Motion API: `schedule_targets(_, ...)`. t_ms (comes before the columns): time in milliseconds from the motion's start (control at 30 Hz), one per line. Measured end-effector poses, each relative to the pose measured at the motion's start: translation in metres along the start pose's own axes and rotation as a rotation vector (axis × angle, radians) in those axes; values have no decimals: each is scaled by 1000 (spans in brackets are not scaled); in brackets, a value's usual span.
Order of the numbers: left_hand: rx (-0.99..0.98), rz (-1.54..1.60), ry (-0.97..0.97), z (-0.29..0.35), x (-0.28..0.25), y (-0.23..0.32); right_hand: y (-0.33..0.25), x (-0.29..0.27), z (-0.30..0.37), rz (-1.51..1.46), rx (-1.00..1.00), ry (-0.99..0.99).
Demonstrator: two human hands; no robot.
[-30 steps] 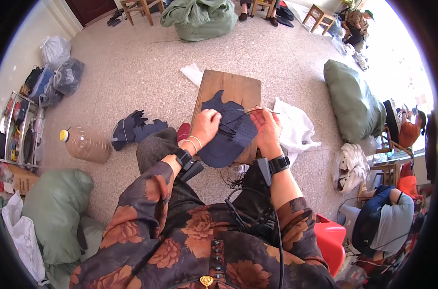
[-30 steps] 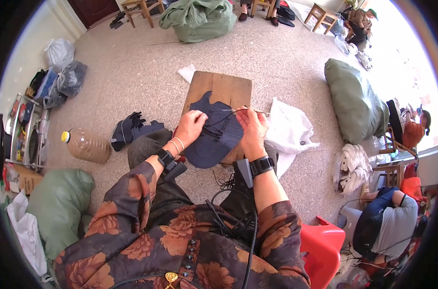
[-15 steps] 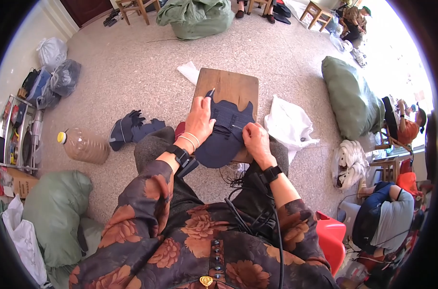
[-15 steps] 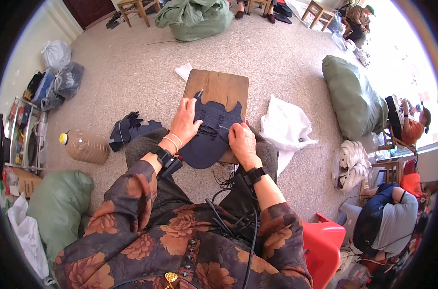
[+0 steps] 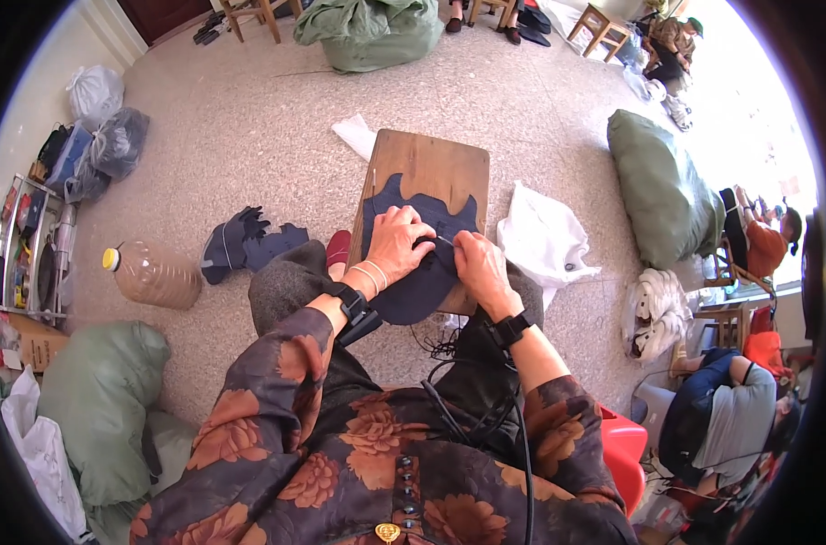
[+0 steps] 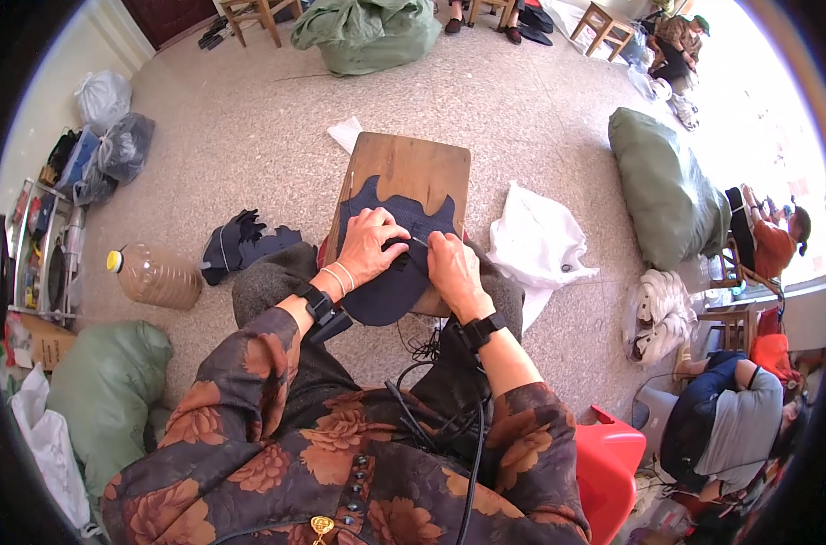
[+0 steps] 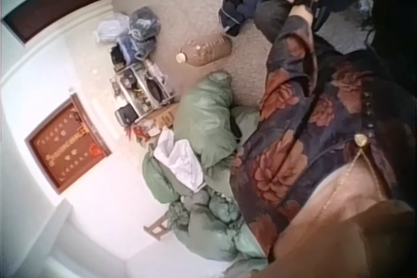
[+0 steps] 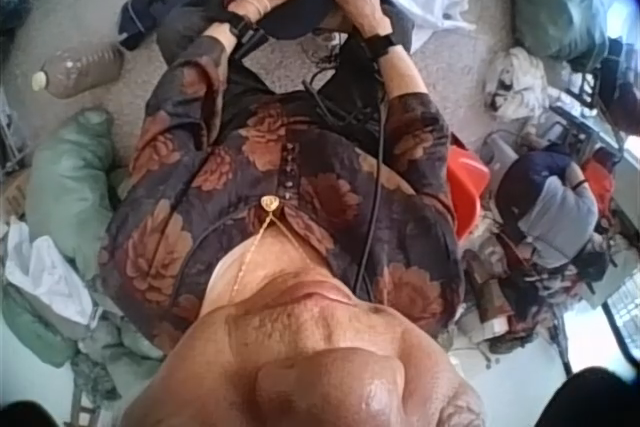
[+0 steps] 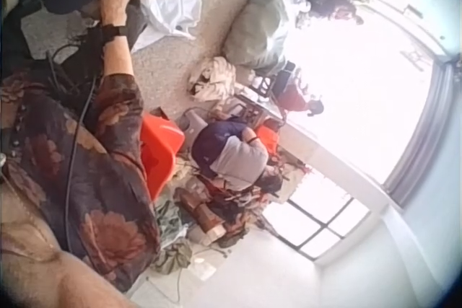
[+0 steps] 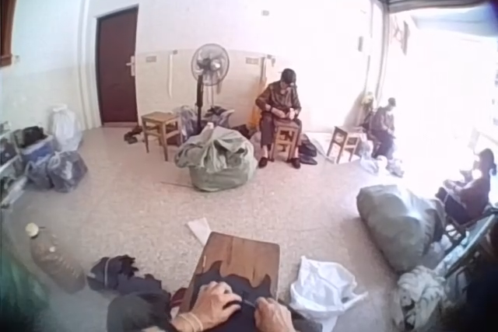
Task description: Manual stitching or assembling of shoe components using thread and needle.
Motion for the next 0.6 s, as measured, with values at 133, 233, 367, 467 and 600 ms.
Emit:
schedule_targets(133,-16,17,26,-1,0,-3,0,4,-3,20,10,-25)
schedule_targets(233,-37,39,44,-2,1,-10,3,6,-4,33,-6,-8)
schedule_targets(367,-62,69,25,-2,3,-13,4,13,-5,141,-31,-114)
schedule_targets(467,-47,92,47,1,2,-17,-9,18,-12,214,-90,-187)
schedule_targets(600,-38,98,69,1,2,-15,10,19,-11,117,-33,-138)
Point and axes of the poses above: each hand's wrist, its own z-axis away from the middle knuckle, its own x-axis out of the palm, y = z × x, the point moved 10 cm from there along -z, towards the middle knuckle, and after that the axes turned 13 degrees about y, right-handed, at the moved point
